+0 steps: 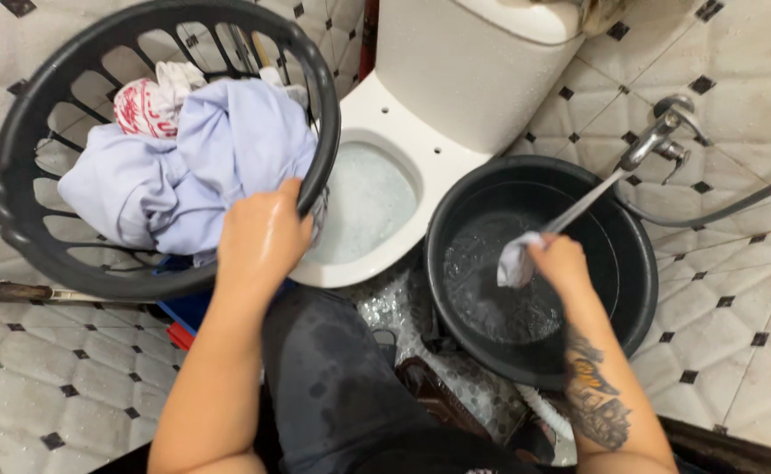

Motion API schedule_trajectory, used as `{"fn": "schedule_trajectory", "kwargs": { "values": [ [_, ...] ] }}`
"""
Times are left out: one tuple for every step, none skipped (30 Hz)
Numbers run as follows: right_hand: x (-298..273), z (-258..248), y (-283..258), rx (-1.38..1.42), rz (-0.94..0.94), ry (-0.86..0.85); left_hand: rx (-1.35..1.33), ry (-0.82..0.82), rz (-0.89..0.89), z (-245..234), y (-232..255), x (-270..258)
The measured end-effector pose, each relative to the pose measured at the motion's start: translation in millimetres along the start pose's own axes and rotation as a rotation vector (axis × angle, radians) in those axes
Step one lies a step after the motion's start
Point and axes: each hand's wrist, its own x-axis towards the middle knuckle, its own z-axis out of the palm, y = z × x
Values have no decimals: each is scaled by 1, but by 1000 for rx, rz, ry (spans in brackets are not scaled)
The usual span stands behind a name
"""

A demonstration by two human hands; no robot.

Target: The person hand-washes clothes in a black basin using a handheld shower. They rinse soapy water into the toilet, then transfer clothes from a laundry basket into the basin and rinse them under running water.

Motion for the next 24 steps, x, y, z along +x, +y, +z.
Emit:
{"fn": "schedule_trajectory", "kwargs": {
  "values": [
    [8,9,-6,-277,92,-11,-18,-20,5,-6,-8,-5],
    [11,26,-13,-271,-146,144,-32,-53,12,-11,-17,-13],
    [14,45,-24,-260,-382,302,-62,-69,43,-18,-27,-21],
    [24,65,-47,52,-599,305,-89,-79,73,-25,-36,-28],
    [34,87,-76,319,-571,126,-114,-85,38,-30,-42,-35],
    [42,111,-109,344,-535,56,-137,-96,2,-35,-47,-42],
    [50,134,-143,462,-646,-16,-160,-107,-33,-39,-52,-46],
    [56,157,-177,577,-684,-83,-181,-119,-59,-41,-55,-51],
    [60,180,-210,689,-713,-94,-203,-130,-84,-43,-57,-55],
    [65,198,-241,817,-672,-159,-226,-132,-107,-44,-58,-56],
    [68,213,-268,942,-627,-224,-238,-120,-101,-45,-60,-55],
    [66,227,-284,980,-662,-271,-253,-113,-93,-44,-60,-54],
    [64,238,-297,1017,-697,-319,-267,-107,-86,-43,-59,-54],
    [64,242,-305,1052,-735,-367,-265,-108,-81,-43,-59,-52],
    [63,244,-309,925,-703,-228,-262,-109,-77,-44,-59,-50],
    [60,244,-308,798,-660,-92,-260,-116,-71,-44,-59,-49],
    [56,242,-304,670,-614,41,-262,-125,-76,-45,-60,-48],
    [49,240,-294,688,-630,63,-268,-144,-83,-44,-60,-49],
    [40,237,-284,706,-645,86,-275,-164,-90,-43,-60,-52],
    [37,230,-280,727,-672,117,-266,-146,-73,-43,-61,-51],
    [34,223,-276,751,-627,90,-258,-128,-57,-43,-61,-50],
    [28,219,-272,777,-582,59,-247,-113,-42,-44,-62,-52],
    [23,216,-269,802,-537,28,-251,-101,-45,-45,-63,-54],
    [16,216,-264,840,-520,4,-253,-93,-48,-46,-65,-57]
  ]
}}
